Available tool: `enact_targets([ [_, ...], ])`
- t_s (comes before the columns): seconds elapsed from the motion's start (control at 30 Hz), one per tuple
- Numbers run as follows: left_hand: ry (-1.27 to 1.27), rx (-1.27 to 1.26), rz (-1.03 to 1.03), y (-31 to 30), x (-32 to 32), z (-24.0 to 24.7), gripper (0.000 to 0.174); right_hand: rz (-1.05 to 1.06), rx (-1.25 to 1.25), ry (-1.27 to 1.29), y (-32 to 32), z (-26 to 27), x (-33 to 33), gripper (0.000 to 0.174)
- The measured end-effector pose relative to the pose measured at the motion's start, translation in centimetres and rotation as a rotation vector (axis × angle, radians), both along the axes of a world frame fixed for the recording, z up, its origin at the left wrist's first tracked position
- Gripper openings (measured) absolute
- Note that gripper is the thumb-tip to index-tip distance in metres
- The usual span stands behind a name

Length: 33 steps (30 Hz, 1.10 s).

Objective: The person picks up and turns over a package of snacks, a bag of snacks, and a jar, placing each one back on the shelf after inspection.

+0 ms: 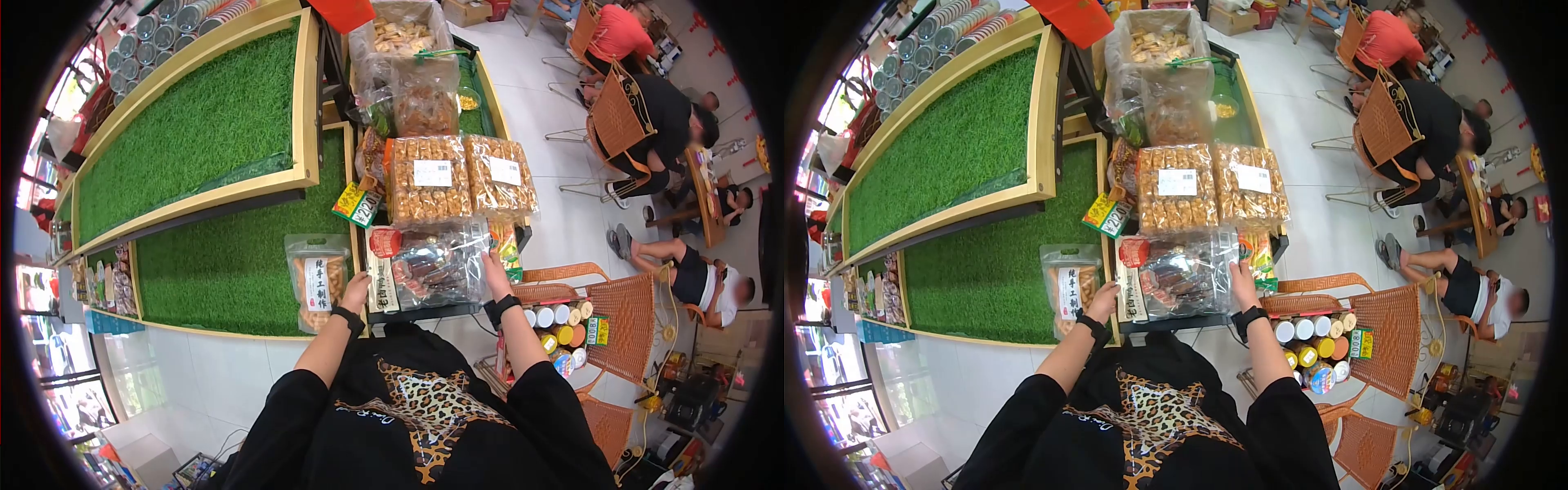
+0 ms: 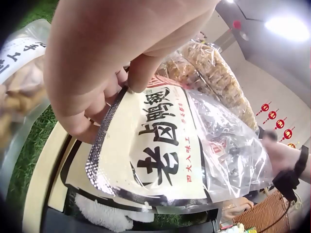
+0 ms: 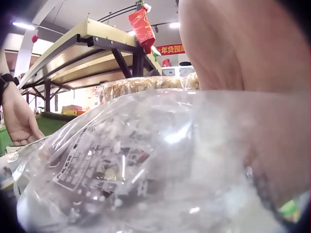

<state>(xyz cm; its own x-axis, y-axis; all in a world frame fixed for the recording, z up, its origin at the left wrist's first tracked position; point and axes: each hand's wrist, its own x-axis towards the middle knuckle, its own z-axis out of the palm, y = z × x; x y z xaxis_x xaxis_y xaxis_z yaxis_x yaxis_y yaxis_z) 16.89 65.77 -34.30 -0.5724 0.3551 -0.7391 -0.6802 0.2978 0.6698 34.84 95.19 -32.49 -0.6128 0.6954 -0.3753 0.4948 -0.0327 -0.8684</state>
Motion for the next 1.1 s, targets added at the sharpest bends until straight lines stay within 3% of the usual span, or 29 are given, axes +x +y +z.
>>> enact_targets([
  [0.1,-0.058,-0.010,-0.004,-0.3,-0.3,-0.2,0.032,0.019,0.014,-0.153,-0.6,1.0,-0.1,0.053],
  [0.2,-0.163,0.152,0.127,0.2,-0.7,0.0,0.037,0.033,-0.037,-0.073,-0.4,0.8,-0.2,0.057],
  [0.27,-0.131,0.197,0.030,0.5,-1.2,0.2,0.036,0.007,-0.040,-0.086,-0.7,1.5,-0.3,0.057],
  [0.37,-0.117,0.135,0.092,1.3,-0.8,3.2,0.035,-0.018,-0.047,-0.100,-0.7,2.2,-0.6,0.057],
  [0.53,-0.105,0.155,-0.022,0.3,-0.7,1.9,0.036,-0.023,-0.018,-0.083,-1.0,2.4,-0.6,0.056],
  [0.6,0.038,0.027,-0.022,-0.1,-0.3,2.0,0.039,0.003,0.083,-0.239,-0.9,3.4,-0.5,0.057],
  [0.63,0.030,0.009,-0.045,-0.6,-0.5,1.8,0.042,-0.115,0.303,-0.229,-1.7,2.3,-0.4,0.051],
  [0.67,0.030,0.007,-0.045,-1.2,-0.6,1.8,0.042,-0.114,0.301,-0.229,-2.2,2.0,-0.1,0.051],
  [0.73,0.115,0.038,-0.001,-2.4,-0.8,3.5,0.044,-0.228,0.602,-0.253,-4.0,4.2,-0.5,0.053],
  [0.8,0.211,0.045,0.021,-4.3,-1.7,3.1,0.039,-0.211,0.599,-0.220,-6.0,6.9,-0.9,0.052],
  [0.9,0.222,0.074,0.120,-8.1,-3.6,1.7,0.034,-0.172,0.825,-0.063,-9.4,8.6,-2.2,0.045],
  [1.0,0.203,0.014,0.146,-12.0,-5.4,1.3,0.035,-0.045,0.651,0.029,-12.8,10.5,-4.1,0.041],
  [1.07,0.136,-0.020,0.270,-14.3,-6.0,1.5,0.032,-0.022,0.621,0.098,-15.2,10.4,-5.7,0.031],
  [1.1,0.173,-0.059,0.268,-16.4,-6.7,-1.1,0.032,0.076,0.430,0.159,-16.4,10.6,-6.6,0.026],
])
